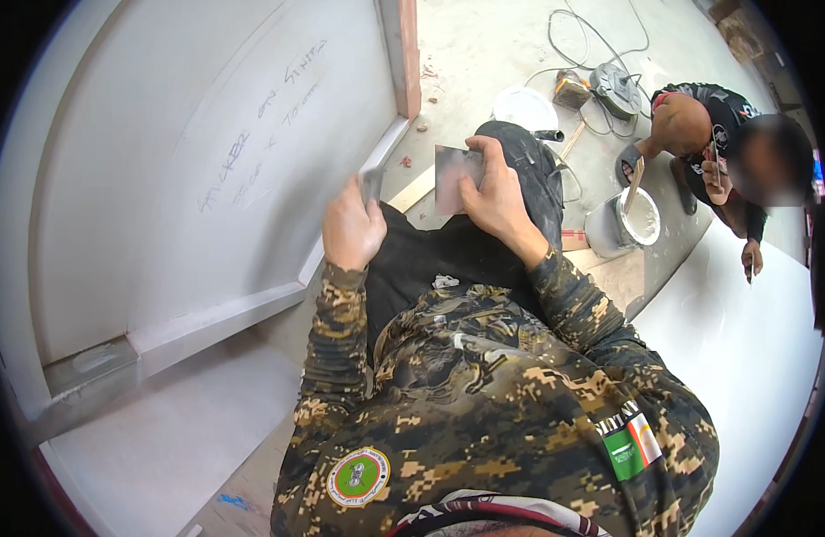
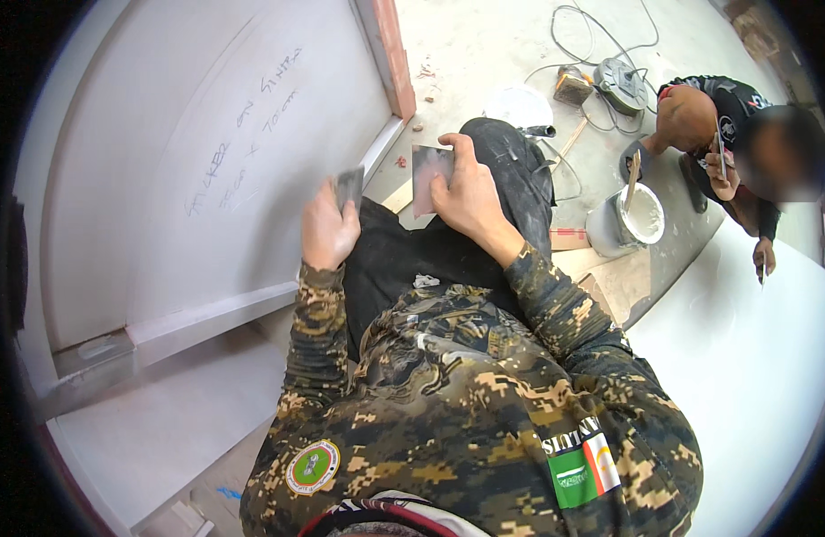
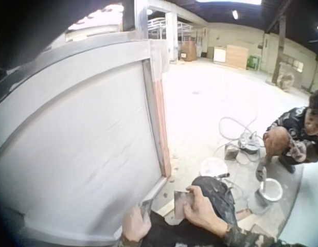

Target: The person applies putty along the edges of a wooden structure using a putty knife, then scoops and mixes putty compound onto metal scrapers.

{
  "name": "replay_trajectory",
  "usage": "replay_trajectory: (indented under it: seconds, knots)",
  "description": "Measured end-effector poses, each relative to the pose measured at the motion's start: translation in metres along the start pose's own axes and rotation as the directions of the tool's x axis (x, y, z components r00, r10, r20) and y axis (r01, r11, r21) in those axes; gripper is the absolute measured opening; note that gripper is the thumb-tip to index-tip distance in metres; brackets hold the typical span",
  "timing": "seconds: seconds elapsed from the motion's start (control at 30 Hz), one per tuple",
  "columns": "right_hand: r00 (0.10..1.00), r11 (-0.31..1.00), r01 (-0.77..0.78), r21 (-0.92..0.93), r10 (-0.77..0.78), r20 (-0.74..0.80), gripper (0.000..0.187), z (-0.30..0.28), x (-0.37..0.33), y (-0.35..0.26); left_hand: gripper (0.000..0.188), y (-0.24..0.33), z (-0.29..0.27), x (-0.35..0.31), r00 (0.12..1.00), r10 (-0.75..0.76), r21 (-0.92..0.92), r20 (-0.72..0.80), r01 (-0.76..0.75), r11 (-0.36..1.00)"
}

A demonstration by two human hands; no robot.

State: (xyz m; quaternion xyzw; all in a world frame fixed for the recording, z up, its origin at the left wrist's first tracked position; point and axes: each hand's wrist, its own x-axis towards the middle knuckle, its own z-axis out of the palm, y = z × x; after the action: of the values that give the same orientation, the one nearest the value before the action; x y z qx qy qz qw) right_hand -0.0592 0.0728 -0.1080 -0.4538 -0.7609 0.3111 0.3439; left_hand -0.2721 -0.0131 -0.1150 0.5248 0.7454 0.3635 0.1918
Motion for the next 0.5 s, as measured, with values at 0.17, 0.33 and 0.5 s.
replay_trajectory:
  seconds: [0.17,0.33,0.5]
  knots:
    - [0.999,0.993,-0.001,0.117,0.006,-0.050,0.050,-0.013,-0.004,-0.021,0.032,0.005,-0.002,-0.005,0.999,0.018,0.020,0.050,-0.019,1.000]
    - [0.984,0.972,0.178,-0.153,-0.173,0.044,0.050,0.001,-0.020,-0.018,0.034,0.025,0.021,-0.007,0.972,0.097,-0.222,-0.212,-0.145,0.964]
    - [0.883,0.971,0.205,-0.119,-0.131,0.450,0.056,0.000,-0.039,-0.034,0.030,0.045,0.041,-0.014,0.923,0.005,-0.259,-0.385,-0.113,0.959]
